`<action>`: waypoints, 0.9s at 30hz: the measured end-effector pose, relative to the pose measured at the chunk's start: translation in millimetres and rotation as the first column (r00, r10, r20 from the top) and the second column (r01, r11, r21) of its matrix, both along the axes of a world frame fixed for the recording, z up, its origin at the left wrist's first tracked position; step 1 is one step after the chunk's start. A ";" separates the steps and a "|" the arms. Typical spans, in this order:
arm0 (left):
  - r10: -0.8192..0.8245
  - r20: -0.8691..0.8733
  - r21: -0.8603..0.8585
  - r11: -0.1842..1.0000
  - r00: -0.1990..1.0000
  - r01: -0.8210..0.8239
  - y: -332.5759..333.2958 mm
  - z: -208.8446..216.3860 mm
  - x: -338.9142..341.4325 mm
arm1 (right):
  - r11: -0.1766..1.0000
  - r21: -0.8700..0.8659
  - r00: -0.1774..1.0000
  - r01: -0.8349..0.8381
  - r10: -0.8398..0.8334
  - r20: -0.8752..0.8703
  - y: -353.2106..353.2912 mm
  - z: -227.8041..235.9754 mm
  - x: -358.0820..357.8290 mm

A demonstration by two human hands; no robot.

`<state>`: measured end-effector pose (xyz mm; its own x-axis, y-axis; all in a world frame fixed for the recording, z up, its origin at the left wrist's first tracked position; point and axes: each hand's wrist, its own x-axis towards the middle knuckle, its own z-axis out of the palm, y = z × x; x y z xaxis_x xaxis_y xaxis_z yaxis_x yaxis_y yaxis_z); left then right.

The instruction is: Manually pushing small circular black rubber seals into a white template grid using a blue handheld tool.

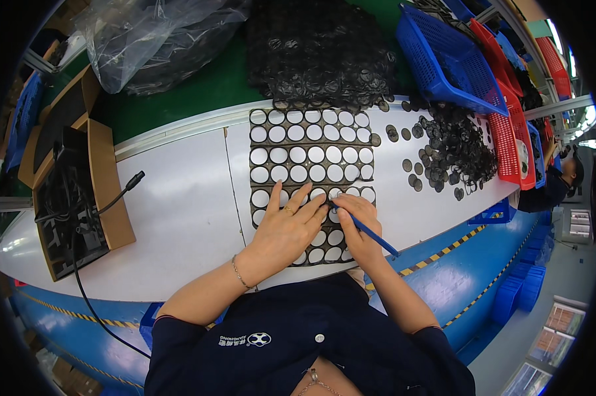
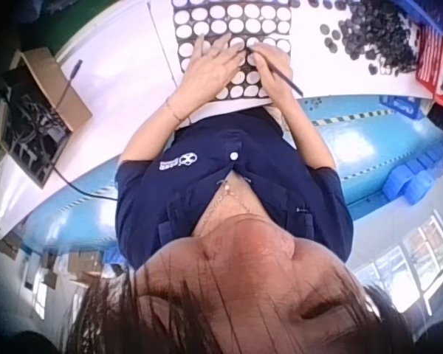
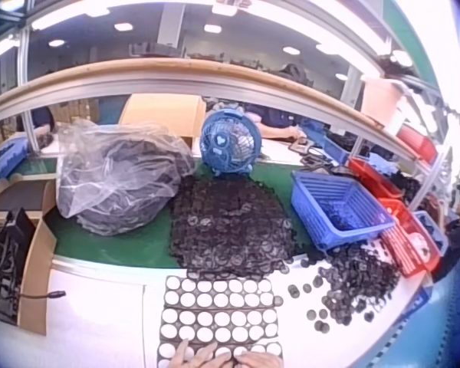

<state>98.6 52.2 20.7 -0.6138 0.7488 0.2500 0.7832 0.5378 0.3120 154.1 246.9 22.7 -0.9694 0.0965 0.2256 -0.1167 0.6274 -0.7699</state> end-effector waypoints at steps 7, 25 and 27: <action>-0.005 0.000 -0.004 1.000 1.000 0.005 -0.6 -0.7 0.7 | 1.000 0.014 1.000 -0.002 0.003 -0.014 0.6 -3.0 0.6; -0.006 0.017 -0.016 1.000 1.000 0.007 -1.9 15.3 6.8 | 1.000 0.009 1.000 0.024 -0.024 -0.001 6.6 1.1 34.4; -0.032 0.036 -0.023 0.999 0.999 0.033 -5.1 17.3 19.0 | 0.998 -0.027 0.999 0.050 -0.050 0.012 3.5 -1.0 33.9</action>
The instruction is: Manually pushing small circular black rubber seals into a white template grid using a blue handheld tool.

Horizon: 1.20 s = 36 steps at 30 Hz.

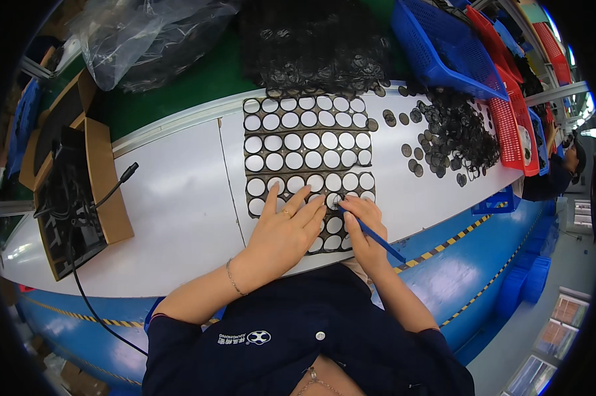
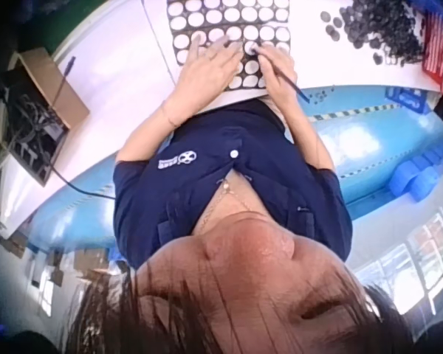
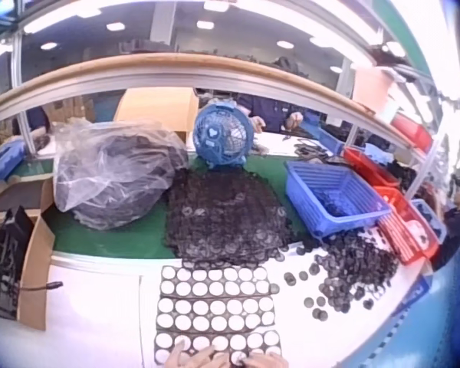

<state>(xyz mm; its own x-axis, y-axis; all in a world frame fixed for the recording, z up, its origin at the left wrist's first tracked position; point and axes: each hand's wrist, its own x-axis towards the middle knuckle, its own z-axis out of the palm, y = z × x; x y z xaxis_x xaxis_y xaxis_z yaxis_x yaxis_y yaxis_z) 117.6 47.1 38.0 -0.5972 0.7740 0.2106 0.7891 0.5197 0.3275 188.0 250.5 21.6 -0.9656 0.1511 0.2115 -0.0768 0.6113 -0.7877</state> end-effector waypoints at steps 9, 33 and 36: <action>-0.018 0.021 0.019 1.000 1.000 0.018 -4.4 -6.7 14.5 | 0.998 0.024 0.997 -0.049 0.048 0.063 0.3 2.2 -0.1; -0.092 -0.015 0.078 0.993 0.996 0.093 -19.0 -21.7 32.0 | 0.998 0.003 0.995 -0.068 0.068 0.079 -4.7 8.7 36.2; -0.083 -0.013 0.075 0.994 0.996 0.084 -19.8 -22.8 33.9 | 0.999 -0.007 0.994 -0.049 0.050 0.094 -7.6 7.8 37.5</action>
<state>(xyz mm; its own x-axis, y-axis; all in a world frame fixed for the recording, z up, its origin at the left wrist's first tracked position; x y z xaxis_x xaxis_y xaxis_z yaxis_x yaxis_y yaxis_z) 151.6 27.3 15.2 -0.5288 0.8028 0.2753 0.8320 0.4261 0.3553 225.4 242.8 29.4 -0.9876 0.1033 0.1183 -0.0320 0.6053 -0.7954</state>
